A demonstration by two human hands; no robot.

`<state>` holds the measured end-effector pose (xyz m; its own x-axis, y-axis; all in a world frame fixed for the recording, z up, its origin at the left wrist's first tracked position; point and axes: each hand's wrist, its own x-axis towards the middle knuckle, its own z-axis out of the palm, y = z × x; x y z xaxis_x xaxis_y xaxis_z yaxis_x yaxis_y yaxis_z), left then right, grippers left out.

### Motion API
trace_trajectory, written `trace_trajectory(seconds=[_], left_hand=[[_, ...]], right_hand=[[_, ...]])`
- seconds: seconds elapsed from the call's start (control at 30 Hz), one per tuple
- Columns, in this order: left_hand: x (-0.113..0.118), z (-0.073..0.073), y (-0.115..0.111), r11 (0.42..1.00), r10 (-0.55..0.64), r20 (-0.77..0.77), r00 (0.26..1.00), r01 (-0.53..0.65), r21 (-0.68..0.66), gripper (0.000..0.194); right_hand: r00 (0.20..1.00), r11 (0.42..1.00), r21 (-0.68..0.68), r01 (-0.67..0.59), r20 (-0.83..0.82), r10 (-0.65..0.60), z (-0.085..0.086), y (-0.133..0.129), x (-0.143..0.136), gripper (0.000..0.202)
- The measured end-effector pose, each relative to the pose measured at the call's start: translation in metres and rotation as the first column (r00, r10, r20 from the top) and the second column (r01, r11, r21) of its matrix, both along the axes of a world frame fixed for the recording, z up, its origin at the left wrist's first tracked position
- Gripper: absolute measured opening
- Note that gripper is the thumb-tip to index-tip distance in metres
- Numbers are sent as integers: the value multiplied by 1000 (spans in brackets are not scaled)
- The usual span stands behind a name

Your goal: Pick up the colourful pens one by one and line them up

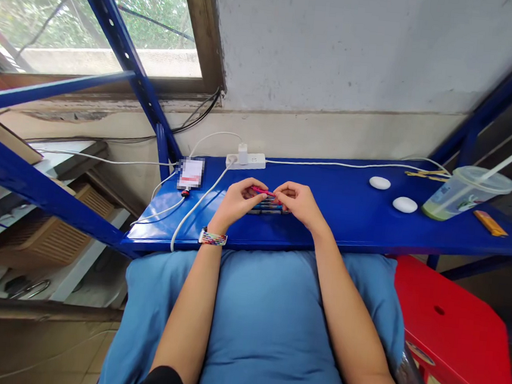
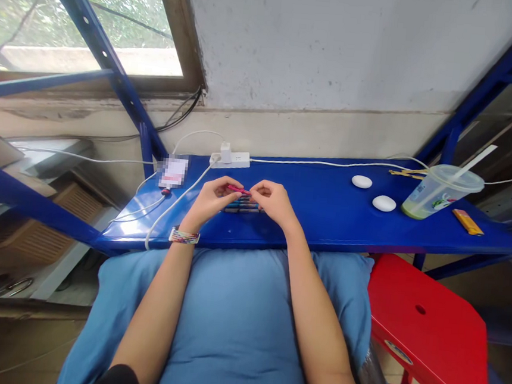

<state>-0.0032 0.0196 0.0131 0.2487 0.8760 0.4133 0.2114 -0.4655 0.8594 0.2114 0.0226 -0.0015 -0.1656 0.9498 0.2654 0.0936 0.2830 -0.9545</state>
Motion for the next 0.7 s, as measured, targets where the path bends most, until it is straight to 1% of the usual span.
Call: trace_trajectory(seconds=[0.07,0.17,0.27,0.37,0.53,0.7], left_hand=[[-1,-1,2,999,26,21,999,-27,31,21],[-2,0,3,989,119,56,991,-123,85,18],[-2,1,3,976,182,69,981,-188,105,17],[0,0,4,981,171,113,979,-180,75,18],[2,-1,5,993,120,183,976,-120,-13,22],[6,0,4,993,113,199,973,-114,-9,31]], right_hand=[[992,998,-59,-8,-128,1,3,-1,1,29],[954,991,-131,7,-298,-46,6,-2,4,33],[911,986,-166,7,-406,-75,8,-2,6,36],[895,988,-150,28,-437,-91,8,-2,3,41],[891,992,-112,60,-442,-104,7,-1,0,44],[882,991,-111,69,-458,-113,8,0,0,44]])
